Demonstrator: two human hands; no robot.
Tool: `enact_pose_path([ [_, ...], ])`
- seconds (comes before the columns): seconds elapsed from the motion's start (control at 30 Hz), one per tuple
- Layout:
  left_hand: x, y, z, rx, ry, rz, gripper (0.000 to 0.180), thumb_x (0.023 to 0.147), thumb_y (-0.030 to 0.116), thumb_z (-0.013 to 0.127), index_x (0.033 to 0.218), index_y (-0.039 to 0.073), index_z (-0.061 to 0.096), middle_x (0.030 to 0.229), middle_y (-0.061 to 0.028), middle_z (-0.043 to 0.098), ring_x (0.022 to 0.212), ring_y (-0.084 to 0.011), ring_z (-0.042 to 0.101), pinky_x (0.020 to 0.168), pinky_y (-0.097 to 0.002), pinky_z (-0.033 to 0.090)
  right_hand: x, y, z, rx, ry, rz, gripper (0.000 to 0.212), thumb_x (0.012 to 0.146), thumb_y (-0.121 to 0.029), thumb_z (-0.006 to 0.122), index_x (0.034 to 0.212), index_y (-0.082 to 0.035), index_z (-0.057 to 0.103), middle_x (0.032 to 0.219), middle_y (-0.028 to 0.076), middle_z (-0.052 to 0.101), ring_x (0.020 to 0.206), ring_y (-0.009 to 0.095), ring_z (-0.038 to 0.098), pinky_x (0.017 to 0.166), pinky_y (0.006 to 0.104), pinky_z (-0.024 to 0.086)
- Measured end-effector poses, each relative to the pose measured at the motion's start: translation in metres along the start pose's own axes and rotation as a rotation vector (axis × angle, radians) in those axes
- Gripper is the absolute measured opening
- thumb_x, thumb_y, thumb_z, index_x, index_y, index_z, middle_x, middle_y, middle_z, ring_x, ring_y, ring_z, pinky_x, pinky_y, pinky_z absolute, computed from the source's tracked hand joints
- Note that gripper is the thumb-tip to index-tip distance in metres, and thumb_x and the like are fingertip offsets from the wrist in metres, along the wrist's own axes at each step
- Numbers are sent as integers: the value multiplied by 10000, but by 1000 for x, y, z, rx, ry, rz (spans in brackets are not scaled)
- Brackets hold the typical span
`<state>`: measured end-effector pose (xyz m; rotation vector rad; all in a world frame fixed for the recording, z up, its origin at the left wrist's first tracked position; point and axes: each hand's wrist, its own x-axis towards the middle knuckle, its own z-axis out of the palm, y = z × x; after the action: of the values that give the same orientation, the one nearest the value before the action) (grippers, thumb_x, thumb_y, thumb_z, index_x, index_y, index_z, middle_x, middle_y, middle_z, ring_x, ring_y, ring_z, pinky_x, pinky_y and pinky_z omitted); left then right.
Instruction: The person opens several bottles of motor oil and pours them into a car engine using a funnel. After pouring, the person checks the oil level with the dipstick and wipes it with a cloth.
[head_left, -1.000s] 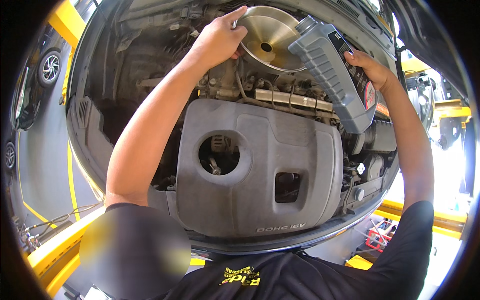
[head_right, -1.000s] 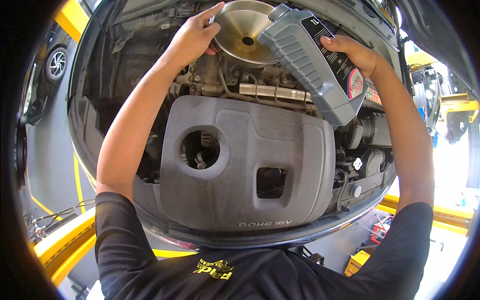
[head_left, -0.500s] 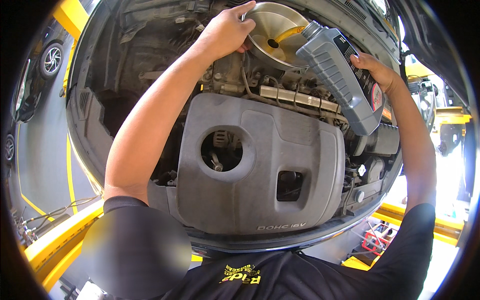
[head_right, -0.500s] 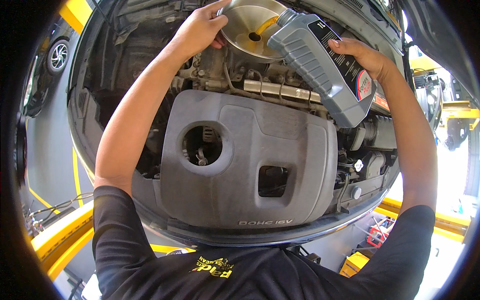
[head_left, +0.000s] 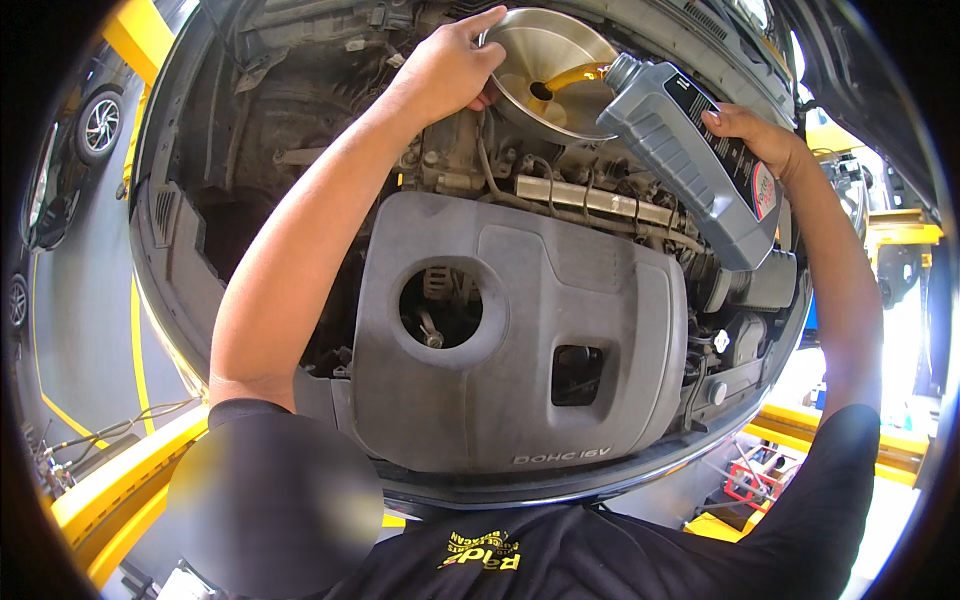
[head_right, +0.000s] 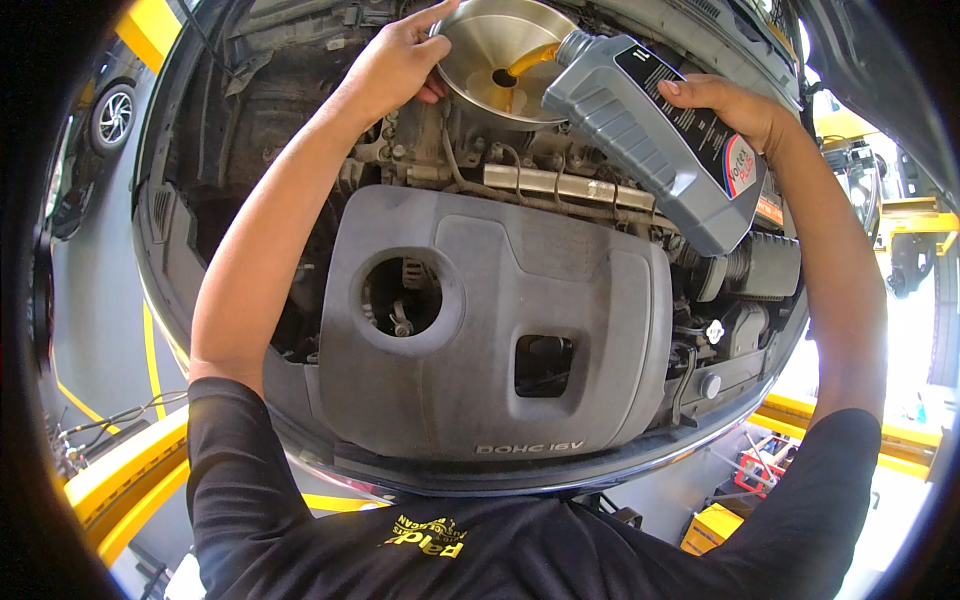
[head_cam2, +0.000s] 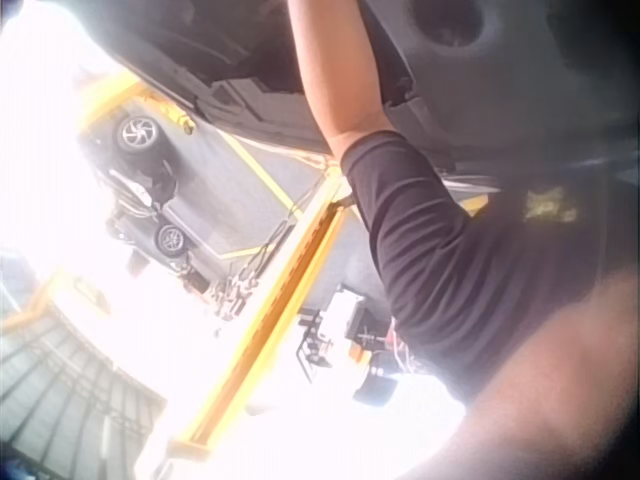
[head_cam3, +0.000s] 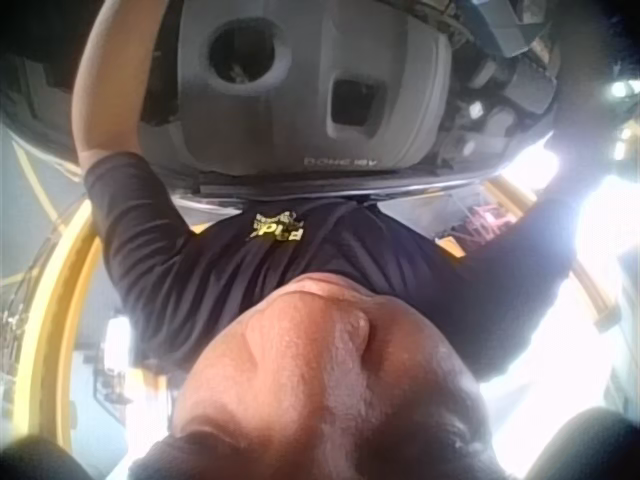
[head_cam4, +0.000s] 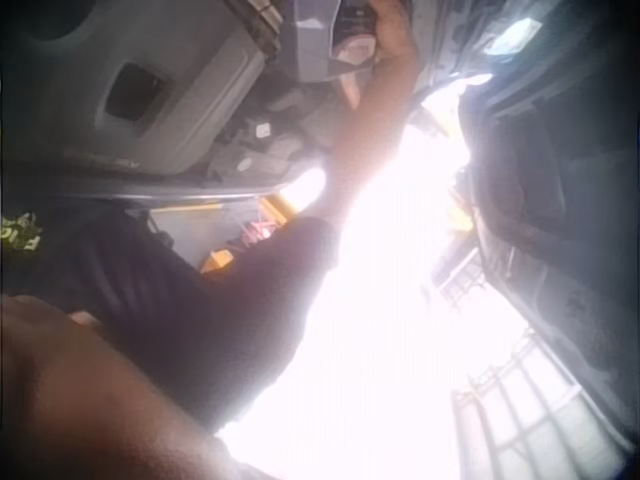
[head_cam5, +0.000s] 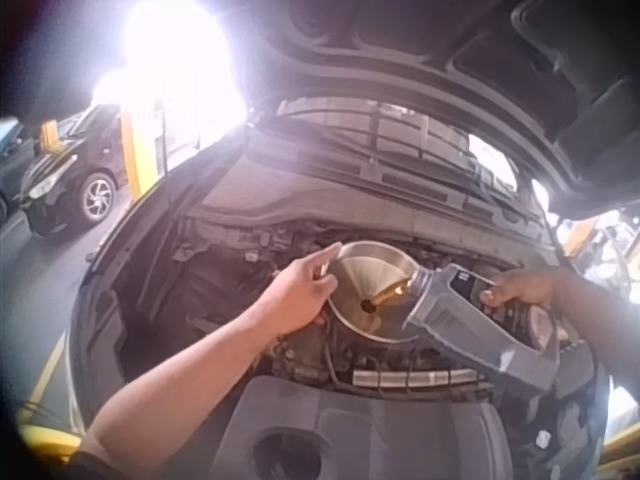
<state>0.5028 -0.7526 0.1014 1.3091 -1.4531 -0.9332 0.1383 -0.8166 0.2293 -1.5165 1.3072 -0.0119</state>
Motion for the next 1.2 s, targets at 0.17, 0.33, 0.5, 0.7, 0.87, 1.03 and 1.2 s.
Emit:
enact_pose_path([
  [0.17, 0, -1, 0, -20, -6, -1, 596, 994, 138, 553, 1579, 110, 444, 865, -110, 682, 607, -140, 620, 558, -315, 579, -1, -10, -2, -33, -27, 59, 481, 970, -421, 716, 1244, -32, 641, 1039, 41, 732, 868, 95, 712, 803, 277, 585],
  [0.33, -1, -1, -1, -14, -20, 29, 592, 994, 126, 549, 1576, 95, 444, 857, -109, 677, 605, -138, 611, 555, -313, 573, 1, -8, -1, -63, -12, 7, 577, 939, -510, 727, 1231, -15, 676, 995, 65, 760, 773, 105, 748, 708, 259, 627],
  [0.5, -1, 1, -1, -37, -22, 16, 590, 993, 123, 547, 1574, 96, 446, 864, -114, 683, 609, -147, 621, 549, -317, 573, 1, -5, -4, -66, 43, 24, 573, 931, -505, 739, 1215, -12, 680, 972, 74, 766, 735, 106, 751, 665, 250, 633],
  [0.7, -2, 0, 0, -1, -19, -6, 599, 973, 166, 549, 1565, 129, 471, 879, -141, 732, 662, -166, 711, 661, -320, 615, -5, -13, -10, -37, -1, 19, 576, 927, -493, 751, 1209, 5, 682, 959, 88, 768, 719, 109, 752, 636, 253, 634],
  [0.87, -2, -2, 0, 14, -21, 2, 593, 972, 181, 547, 1560, 138, 481, 858, -151, 750, 689, -169, 750, 700, -314, 640, -8, -19, -13, -94, 14, 44, 553, 954, -466, 723, 1248, -1, 672, 1009, 78, 760, 785, 105, 735, 706, 254, 612],
  [1.03, -2, -2, 0, 11, -32, -7, 586, 980, 181, 546, 1560, 138, 481, 861, -152, 751, 695, -165, 752, 691, -315, 640, -8, -19, -13, -67, 40, 37, 535, 947, -455, 740, 1225, 0, 691, 978, 84, 770, 749, 111, 752, 670, 253, 631],
  [1.2, -3, -3, 1, 34, -7, 27, 574, 985, 187, 546, 1554, 140, 490, 843, -150, 754, 683, -164, 754, 697, -314, 639, -10, -22, -14, -24, 25, 47, 514, 954, -440, 735, 1233, -10, 696, 990, 82, 772, 763, 106, 752, 685, 252, 629],
])
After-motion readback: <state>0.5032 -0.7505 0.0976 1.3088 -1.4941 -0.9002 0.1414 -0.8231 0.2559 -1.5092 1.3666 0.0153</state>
